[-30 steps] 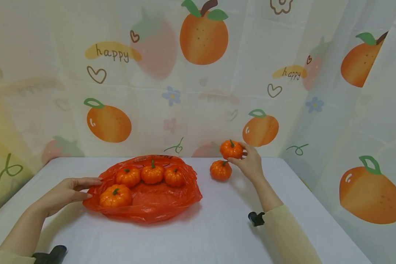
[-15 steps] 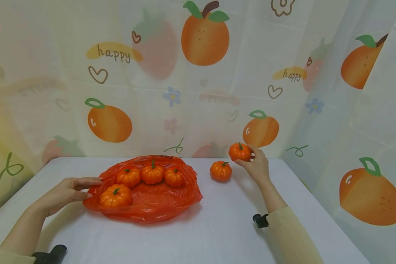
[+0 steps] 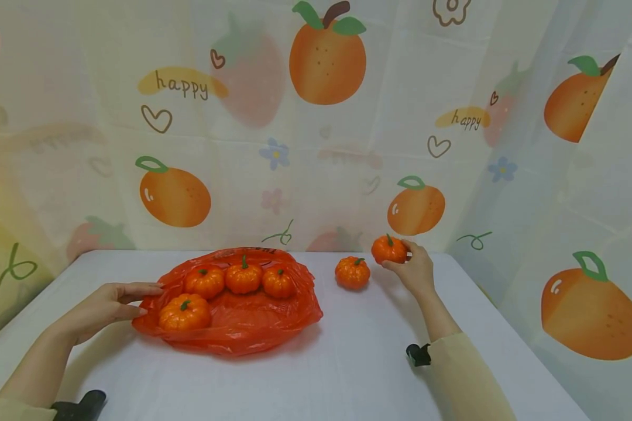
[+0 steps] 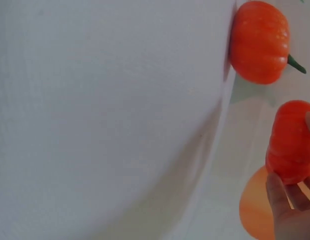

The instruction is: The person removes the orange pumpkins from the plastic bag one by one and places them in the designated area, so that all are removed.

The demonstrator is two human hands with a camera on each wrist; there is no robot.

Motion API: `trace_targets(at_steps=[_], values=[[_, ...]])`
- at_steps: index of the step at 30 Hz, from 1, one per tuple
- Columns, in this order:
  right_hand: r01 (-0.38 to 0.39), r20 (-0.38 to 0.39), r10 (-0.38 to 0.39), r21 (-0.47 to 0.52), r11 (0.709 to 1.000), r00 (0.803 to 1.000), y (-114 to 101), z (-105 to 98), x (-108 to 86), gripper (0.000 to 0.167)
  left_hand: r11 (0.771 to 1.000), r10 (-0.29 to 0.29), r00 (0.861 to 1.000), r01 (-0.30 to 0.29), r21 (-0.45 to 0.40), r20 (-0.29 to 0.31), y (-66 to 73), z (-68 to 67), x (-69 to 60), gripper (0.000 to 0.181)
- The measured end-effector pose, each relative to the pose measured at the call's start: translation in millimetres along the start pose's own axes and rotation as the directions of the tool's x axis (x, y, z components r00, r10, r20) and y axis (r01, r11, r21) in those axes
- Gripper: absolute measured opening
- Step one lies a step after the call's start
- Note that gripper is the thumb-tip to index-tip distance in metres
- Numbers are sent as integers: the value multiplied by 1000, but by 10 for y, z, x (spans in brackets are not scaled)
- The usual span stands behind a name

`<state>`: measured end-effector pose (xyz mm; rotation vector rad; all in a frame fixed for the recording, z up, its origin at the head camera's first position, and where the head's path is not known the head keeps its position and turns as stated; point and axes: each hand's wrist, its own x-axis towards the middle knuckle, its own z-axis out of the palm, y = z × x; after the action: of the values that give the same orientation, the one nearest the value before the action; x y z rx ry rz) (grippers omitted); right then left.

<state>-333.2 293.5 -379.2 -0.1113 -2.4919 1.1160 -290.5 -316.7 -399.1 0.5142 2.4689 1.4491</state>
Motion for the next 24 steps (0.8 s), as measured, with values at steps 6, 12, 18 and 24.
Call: trace_targets(at_steps=[6, 12, 18, 24], values=[[-31, 57, 33, -41, 999, 998, 47, -8, 1, 76, 1000, -27, 1000, 27, 13, -2, 8, 9, 9, 48], [-45, 104, 54, -88, 995, 993, 92, -4, -7, 76, 999, -36, 999, 36, 13, -7, 7, 13, 2, 45], [-71, 120, 83, -98, 993, 989, 121, 5, -12, 75, 999, -42, 999, 42, 29, -7, 9, 18, 3, 49], [-89, 136, 104, -114, 990, 985, 144, 11, -11, 74, 999, -39, 999, 39, 28, -4, 14, 19, 3, 50]])
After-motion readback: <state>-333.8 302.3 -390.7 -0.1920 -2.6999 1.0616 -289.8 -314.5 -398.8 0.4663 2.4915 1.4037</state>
